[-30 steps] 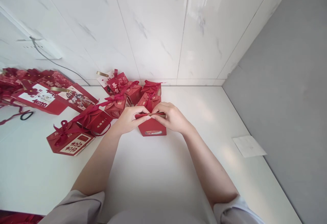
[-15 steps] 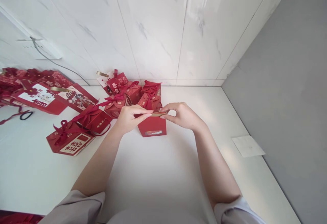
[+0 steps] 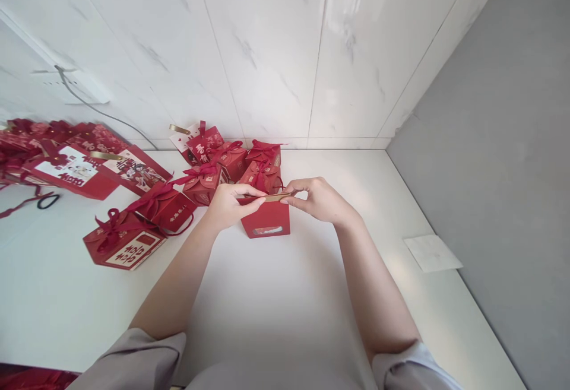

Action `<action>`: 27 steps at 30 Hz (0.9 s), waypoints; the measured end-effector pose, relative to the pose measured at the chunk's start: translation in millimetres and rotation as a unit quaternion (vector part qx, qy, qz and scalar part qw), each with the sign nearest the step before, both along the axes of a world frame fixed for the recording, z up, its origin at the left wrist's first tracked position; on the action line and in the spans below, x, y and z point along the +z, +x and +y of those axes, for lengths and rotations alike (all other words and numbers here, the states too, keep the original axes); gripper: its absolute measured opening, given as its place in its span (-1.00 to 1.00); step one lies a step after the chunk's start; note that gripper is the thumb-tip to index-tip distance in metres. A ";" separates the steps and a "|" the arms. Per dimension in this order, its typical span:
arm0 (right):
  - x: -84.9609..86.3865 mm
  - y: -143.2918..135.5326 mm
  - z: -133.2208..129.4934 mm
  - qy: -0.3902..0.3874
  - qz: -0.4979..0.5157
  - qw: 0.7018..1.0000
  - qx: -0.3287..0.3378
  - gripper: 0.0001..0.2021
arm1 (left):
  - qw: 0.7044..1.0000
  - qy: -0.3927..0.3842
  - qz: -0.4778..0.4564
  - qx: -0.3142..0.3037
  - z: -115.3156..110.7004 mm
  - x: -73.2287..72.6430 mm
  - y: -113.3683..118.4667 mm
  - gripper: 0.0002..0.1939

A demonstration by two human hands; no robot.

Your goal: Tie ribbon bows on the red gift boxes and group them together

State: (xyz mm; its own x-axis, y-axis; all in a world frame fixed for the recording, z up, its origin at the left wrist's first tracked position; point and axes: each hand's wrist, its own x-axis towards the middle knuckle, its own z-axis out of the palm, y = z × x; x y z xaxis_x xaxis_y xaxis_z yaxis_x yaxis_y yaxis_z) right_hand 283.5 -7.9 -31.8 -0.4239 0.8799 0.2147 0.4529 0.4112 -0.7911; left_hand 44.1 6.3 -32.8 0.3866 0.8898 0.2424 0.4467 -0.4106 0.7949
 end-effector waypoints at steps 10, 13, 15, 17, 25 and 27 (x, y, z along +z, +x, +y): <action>-7.2 0.2 5.4 -0.036 0.034 0.998 0.028 -0.79 | 0.999 0.032 -0.037 -0.007 7.5 -20.1 0.6 -0.88; -20.3 1.9 13.8 -0.102 0.066 0.991 0.049 -0.74 | 0.991 0.064 -0.114 0.033 9.6 -36.1 7.3 -0.83; -33.5 3.2 20.9 -0.155 0.089 0.982 0.067 -0.66 | 0.981 0.068 -0.165 0.074 11.7 -51.7 11.0 -0.73; -49.8 3.3 27.7 -0.200 0.105 0.969 0.097 -0.54 | 0.971 0.044 -0.212 0.101 14.9 -70.5 12.1 -0.63; -106.6 -15.7 41.4 -0.226 0.230 0.941 0.104 -0.36 | 0.946 -0.061 -0.308 0.077 38.0 -125.7 0.4 -0.36; -113.1 -20.2 42.8 -0.200 0.255 0.945 0.044 -0.44 | 0.941 -0.085 -0.318 0.076 42.8 -127.6 -1.0 -0.33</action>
